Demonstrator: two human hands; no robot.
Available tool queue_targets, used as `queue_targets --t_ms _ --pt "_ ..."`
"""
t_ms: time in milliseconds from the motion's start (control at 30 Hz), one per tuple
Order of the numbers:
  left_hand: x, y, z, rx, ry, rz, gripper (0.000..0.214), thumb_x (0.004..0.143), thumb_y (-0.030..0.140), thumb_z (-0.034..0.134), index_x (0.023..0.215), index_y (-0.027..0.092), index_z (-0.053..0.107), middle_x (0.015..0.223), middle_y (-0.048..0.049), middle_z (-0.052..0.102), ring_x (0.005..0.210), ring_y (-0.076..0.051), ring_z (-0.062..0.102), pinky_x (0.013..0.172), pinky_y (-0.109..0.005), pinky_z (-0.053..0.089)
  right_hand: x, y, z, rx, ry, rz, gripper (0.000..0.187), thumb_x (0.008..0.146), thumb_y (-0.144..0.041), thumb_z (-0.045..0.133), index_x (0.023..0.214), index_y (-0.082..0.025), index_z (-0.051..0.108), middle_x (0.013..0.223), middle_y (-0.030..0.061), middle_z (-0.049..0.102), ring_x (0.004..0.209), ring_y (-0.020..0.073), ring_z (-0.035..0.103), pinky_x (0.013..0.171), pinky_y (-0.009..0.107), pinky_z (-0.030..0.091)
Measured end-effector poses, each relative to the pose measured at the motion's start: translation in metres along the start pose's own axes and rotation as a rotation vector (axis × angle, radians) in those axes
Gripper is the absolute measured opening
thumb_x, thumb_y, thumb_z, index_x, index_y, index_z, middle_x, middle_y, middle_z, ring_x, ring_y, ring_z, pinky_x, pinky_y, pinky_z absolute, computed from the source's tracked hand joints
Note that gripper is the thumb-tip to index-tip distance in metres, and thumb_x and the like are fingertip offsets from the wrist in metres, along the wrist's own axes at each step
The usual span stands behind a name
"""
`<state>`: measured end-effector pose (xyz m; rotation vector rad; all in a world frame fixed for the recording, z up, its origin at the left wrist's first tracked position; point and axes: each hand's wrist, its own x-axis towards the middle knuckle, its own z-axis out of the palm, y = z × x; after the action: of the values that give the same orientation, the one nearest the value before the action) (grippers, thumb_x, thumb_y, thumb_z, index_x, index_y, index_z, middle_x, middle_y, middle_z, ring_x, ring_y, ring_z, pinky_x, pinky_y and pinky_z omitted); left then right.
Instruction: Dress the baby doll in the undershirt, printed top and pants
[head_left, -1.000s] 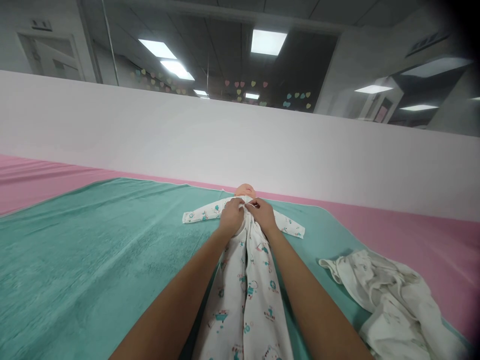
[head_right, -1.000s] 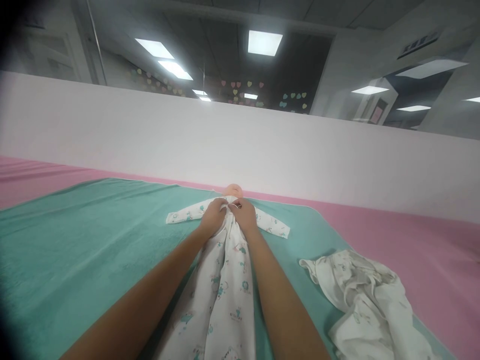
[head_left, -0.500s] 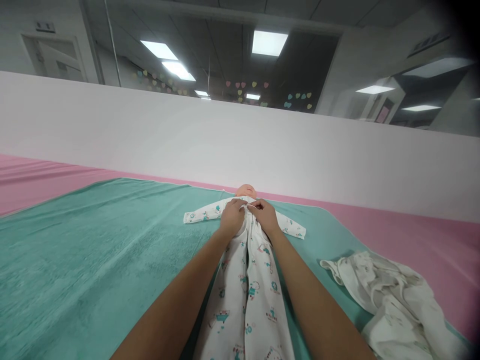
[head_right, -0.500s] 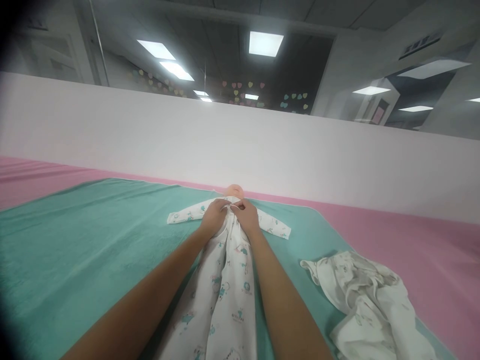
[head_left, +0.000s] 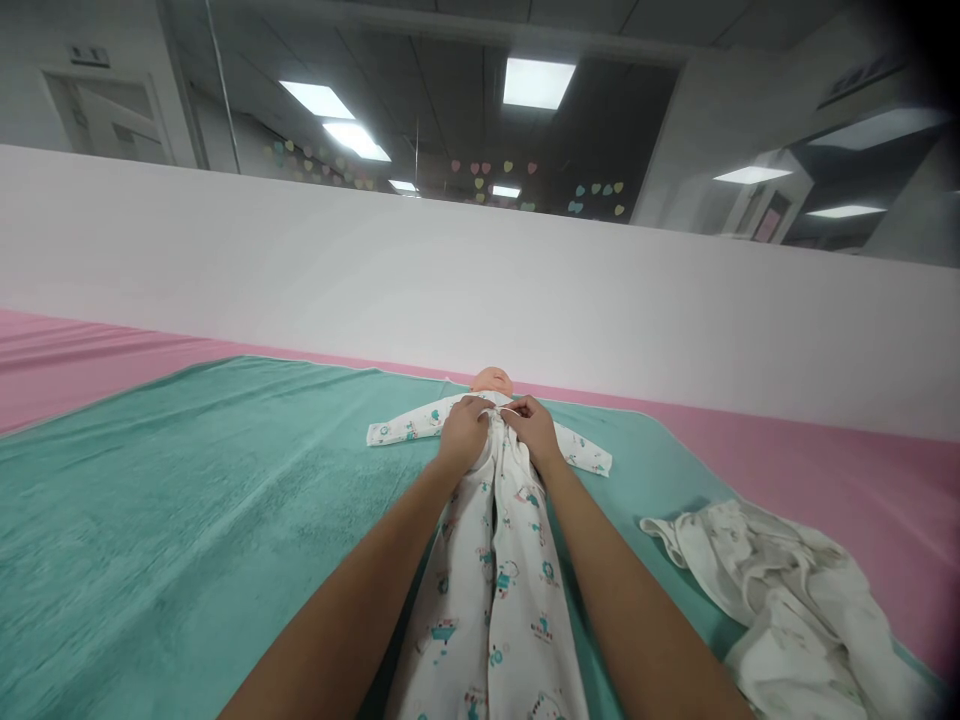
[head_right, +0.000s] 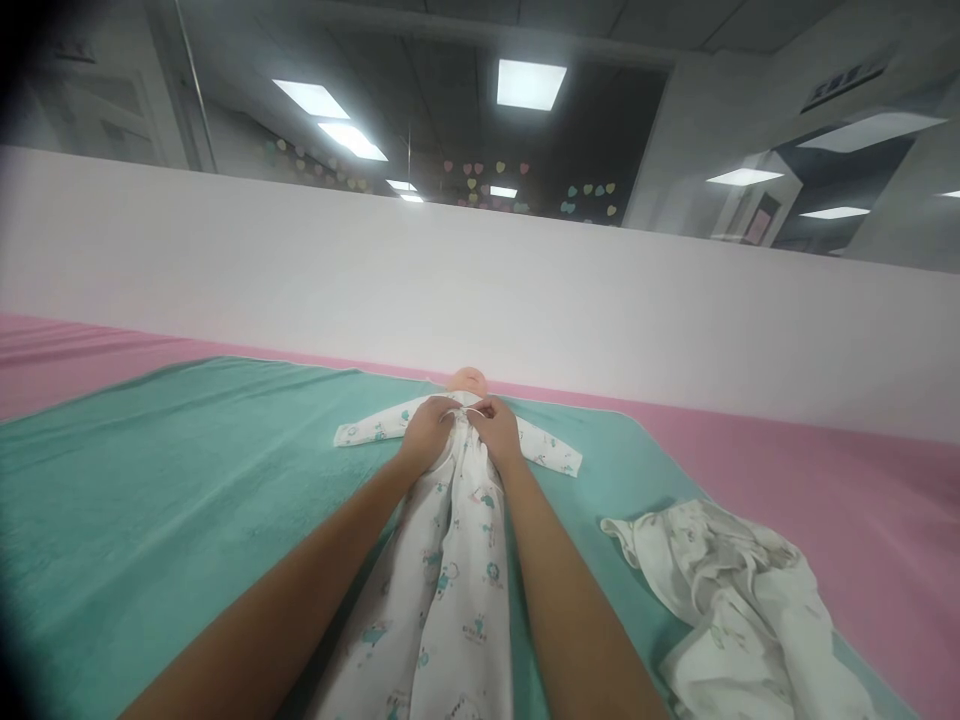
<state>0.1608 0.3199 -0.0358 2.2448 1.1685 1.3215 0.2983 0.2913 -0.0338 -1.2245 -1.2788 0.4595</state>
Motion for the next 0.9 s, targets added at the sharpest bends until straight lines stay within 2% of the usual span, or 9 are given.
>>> queue_targets --t_ms 367,767,900 --pt "0.001 -0.001 0.002 -0.001 0.007 -0.02 0.032 0.082 0.014 0.041 0.097 0.02 0.068 0.108 -0.0043 0.061 0.104 -0.02 0.051 0.095 -0.034 0.04 0.008 0.003 0.002 -0.104 0.008 0.012 0.013 0.064 -0.029 0.055 0.072 -0.019 0.057 0.07 -0.0007 0.06 0.06 0.0127 0.052 0.052 0.024 0.04" --pt "0.004 -0.003 0.0 -0.041 -0.061 -0.007 0.033 0.081 0.014 0.043 0.095 0.024 0.071 0.11 -0.0032 0.062 0.105 -0.019 0.052 0.095 -0.034 0.041 0.013 0.005 0.0 -0.152 -0.094 -0.019 0.016 0.065 -0.033 0.058 0.072 -0.019 0.057 0.067 -0.0007 0.058 0.06 0.0132 0.052 0.051 0.023 0.039" --pt "0.005 -0.003 0.0 -0.046 -0.064 -0.018 0.035 0.08 0.011 0.041 0.096 0.022 0.07 0.111 -0.0038 0.061 0.107 -0.019 0.051 0.097 -0.033 0.04 0.016 0.008 0.002 -0.194 -0.07 -0.016 0.013 0.064 -0.031 0.055 0.071 -0.02 0.055 0.065 -0.0018 0.056 0.058 0.013 0.051 0.051 0.024 0.038"
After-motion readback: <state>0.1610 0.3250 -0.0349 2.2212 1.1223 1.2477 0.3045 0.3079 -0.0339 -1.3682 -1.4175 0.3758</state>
